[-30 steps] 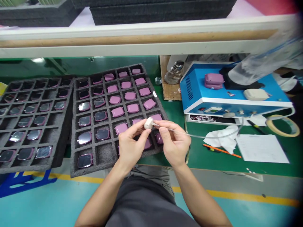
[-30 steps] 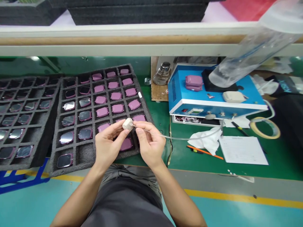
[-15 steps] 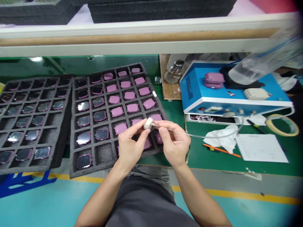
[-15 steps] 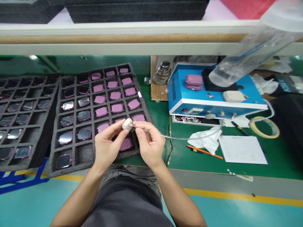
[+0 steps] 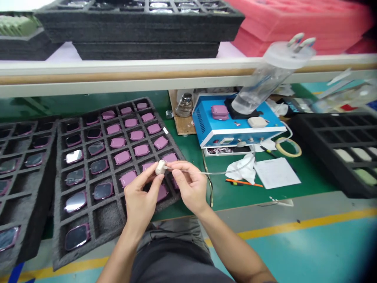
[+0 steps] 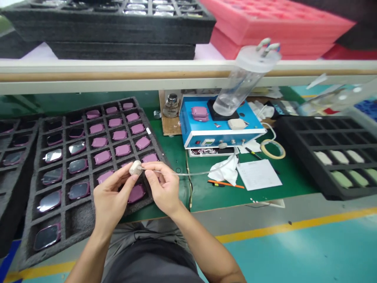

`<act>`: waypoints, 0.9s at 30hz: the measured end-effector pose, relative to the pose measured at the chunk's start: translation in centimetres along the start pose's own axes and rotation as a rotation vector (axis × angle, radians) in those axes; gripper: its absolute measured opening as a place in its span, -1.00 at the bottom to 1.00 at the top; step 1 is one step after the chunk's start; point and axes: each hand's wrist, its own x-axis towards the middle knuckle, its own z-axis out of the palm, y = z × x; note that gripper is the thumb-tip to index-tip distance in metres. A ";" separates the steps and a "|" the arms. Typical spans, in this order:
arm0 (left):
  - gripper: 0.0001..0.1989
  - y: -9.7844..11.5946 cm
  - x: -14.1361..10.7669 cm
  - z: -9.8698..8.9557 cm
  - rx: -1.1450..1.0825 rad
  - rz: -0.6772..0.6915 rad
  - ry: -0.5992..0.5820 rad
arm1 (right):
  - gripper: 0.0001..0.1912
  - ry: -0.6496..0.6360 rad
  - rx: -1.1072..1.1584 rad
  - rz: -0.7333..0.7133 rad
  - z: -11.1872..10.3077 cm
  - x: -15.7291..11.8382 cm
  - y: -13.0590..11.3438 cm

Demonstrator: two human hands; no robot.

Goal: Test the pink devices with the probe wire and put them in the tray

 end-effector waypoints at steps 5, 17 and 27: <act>-0.65 0.1 0.0 0.0 -0.001 0.000 -0.007 | -0.88 -0.017 0.030 0.014 0.0 0.0 0.0; -0.63 0.1 0.1 0.0 0.011 -0.006 -0.008 | -0.91 -0.004 0.014 0.016 0.0 0.1 0.0; -0.65 0.3 -0.1 0.1 -0.015 -0.002 -0.013 | -0.89 0.009 -0.046 0.030 -0.1 -0.1 -0.1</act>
